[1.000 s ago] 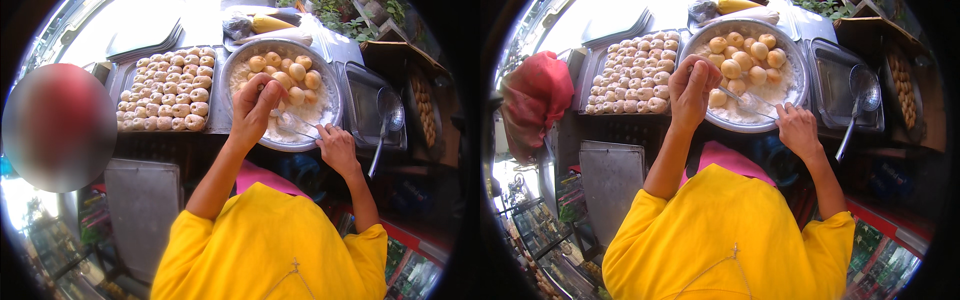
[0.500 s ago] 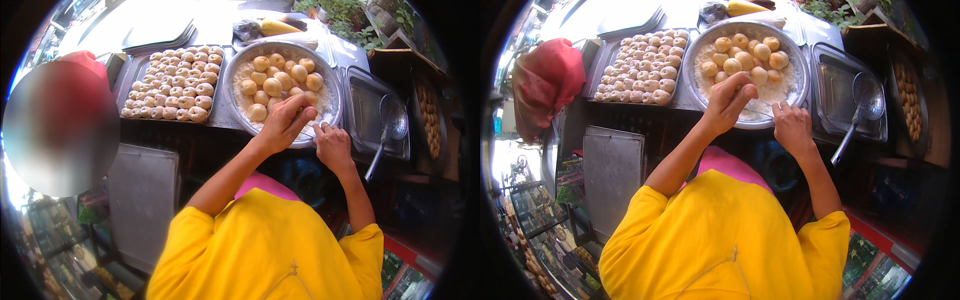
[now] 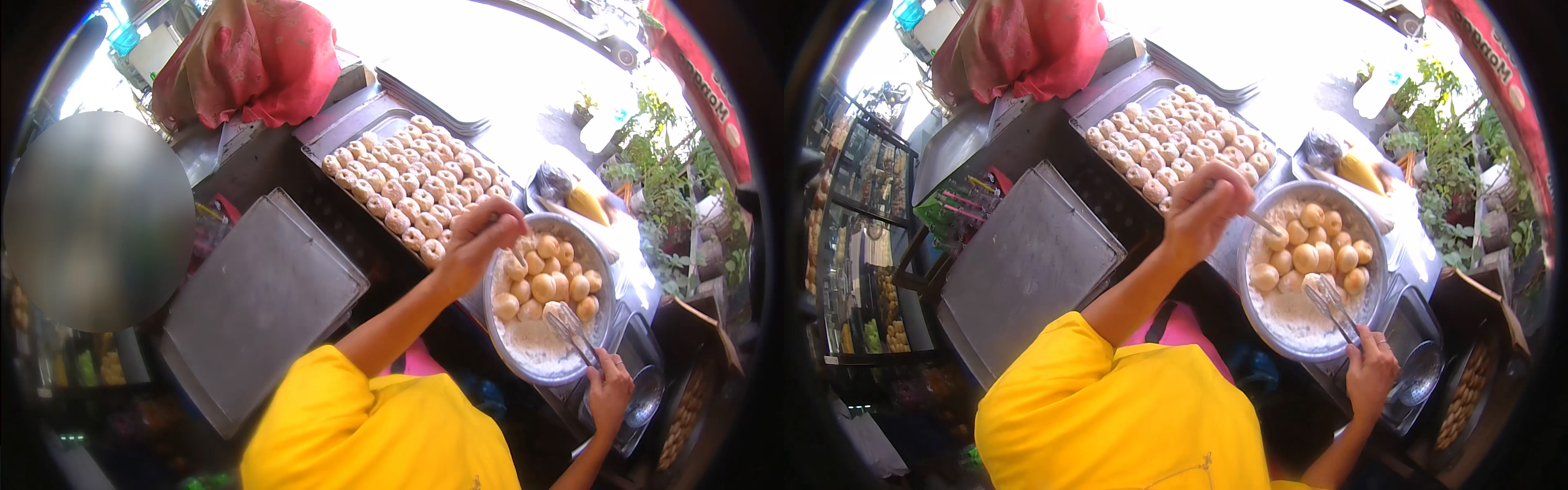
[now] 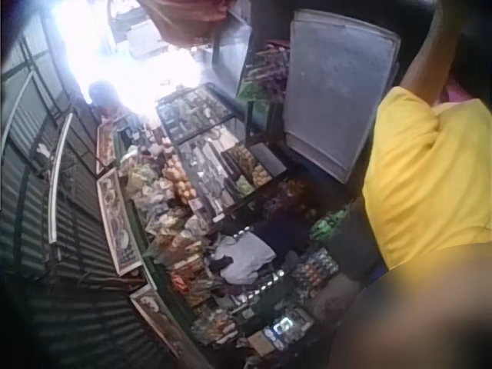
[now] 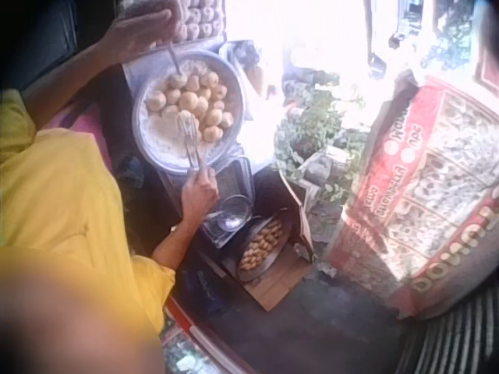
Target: The person uses a slotted spoon to remove fried dough balls from hot oil and places them on a tray. They then use a fork and a skewer to coat the balls in a white powder and arrange them on a tray. The person repeats this process for multiple dough balls.
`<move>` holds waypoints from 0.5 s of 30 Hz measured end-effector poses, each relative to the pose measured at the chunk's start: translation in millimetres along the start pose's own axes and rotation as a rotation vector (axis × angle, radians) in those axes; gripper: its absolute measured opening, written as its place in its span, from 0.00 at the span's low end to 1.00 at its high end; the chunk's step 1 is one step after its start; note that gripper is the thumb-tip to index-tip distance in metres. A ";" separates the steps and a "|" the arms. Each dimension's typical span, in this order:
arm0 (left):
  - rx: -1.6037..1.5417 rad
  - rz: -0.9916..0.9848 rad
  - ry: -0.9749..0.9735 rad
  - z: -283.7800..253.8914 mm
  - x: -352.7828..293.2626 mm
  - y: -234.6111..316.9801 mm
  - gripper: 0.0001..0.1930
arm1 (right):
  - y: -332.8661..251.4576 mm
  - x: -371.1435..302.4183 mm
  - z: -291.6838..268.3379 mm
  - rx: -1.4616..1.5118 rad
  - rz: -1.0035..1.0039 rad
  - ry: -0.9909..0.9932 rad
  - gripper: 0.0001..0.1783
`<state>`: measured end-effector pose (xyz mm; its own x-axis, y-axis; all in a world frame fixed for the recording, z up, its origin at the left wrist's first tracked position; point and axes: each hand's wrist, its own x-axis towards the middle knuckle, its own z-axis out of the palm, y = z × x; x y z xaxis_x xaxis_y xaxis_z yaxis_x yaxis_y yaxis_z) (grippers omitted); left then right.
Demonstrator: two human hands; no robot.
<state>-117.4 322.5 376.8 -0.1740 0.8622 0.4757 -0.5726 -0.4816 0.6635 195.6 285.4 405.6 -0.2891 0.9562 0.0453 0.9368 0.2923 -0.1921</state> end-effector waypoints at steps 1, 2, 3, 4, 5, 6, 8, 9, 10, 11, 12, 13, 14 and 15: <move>-0.046 0.073 0.065 -19.8 8.3 7.9 0.06 | -7.5 11.4 -10.2 0.013 0.025 0.004 0.17; 0.003 0.146 0.170 -39.7 17.6 15.3 0.06 | -17.5 26.7 -16.8 0.029 0.000 0.028 0.20; 0.070 0.216 0.267 -61.8 24.6 25.4 0.06 | -30.7 45.0 -20.6 0.002 -0.044 0.040 0.20; 0.045 0.307 0.259 -85.7 33.3 36.7 0.06 | -46.0 66.0 -23.3 -0.007 -0.091 0.047 0.19; 0.021 0.346 0.311 -107.8 36.5 48.4 0.07 | -63.0 89.0 -24.3 -0.015 -0.162 0.067 0.19; 0.063 0.412 0.456 -126.7 39.3 56.8 0.07 | -82.6 115.2 -21.7 0.025 -0.246 0.071 0.19; 0.162 0.487 0.494 -166.4 39.8 79.4 0.09 | -126.1 167.8 -5.2 0.021 -0.381 0.059 0.18; 0.198 0.555 0.444 -184.6 41.4 90.0 0.09 | -148.5 193.0 6.2 -0.019 -0.487 0.077 0.18; 0.221 0.577 0.508 -200.7 43.9 97.7 0.09 | -172.0 218.9 20.6 -0.031 -0.557 0.094 0.17; 0.252 0.605 0.547 -214.5 47.1 102.6 0.09 | -194.4 240.8 36.0 -0.030 -0.562 0.069 0.17; 0.295 0.628 0.536 -228.9 55.7 105.0 0.09 | -216.5 262.8 51.8 -0.028 -0.586 0.057 0.17; 0.338 0.650 0.527 -243.7 67.9 106.2 0.09 | -237.1 282.9 67.0 -0.071 -0.612 0.048 0.17; 0.373 0.660 0.543 -257.4 79.9 106.6 0.09 | -257.5 302.6 82.0 -0.060 -0.581 0.000 0.16; 0.420 0.647 0.571 -267.8 92.4 103.7 0.09 | -277.4 319.8 97.1 -0.090 -0.552 -0.029 0.15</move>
<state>-407.4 394.3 334.9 -0.7833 0.3026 0.5431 0.0860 -0.8124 0.5767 -175.8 508.8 378.1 -0.7456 0.6605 0.0882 0.6575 0.7507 -0.0634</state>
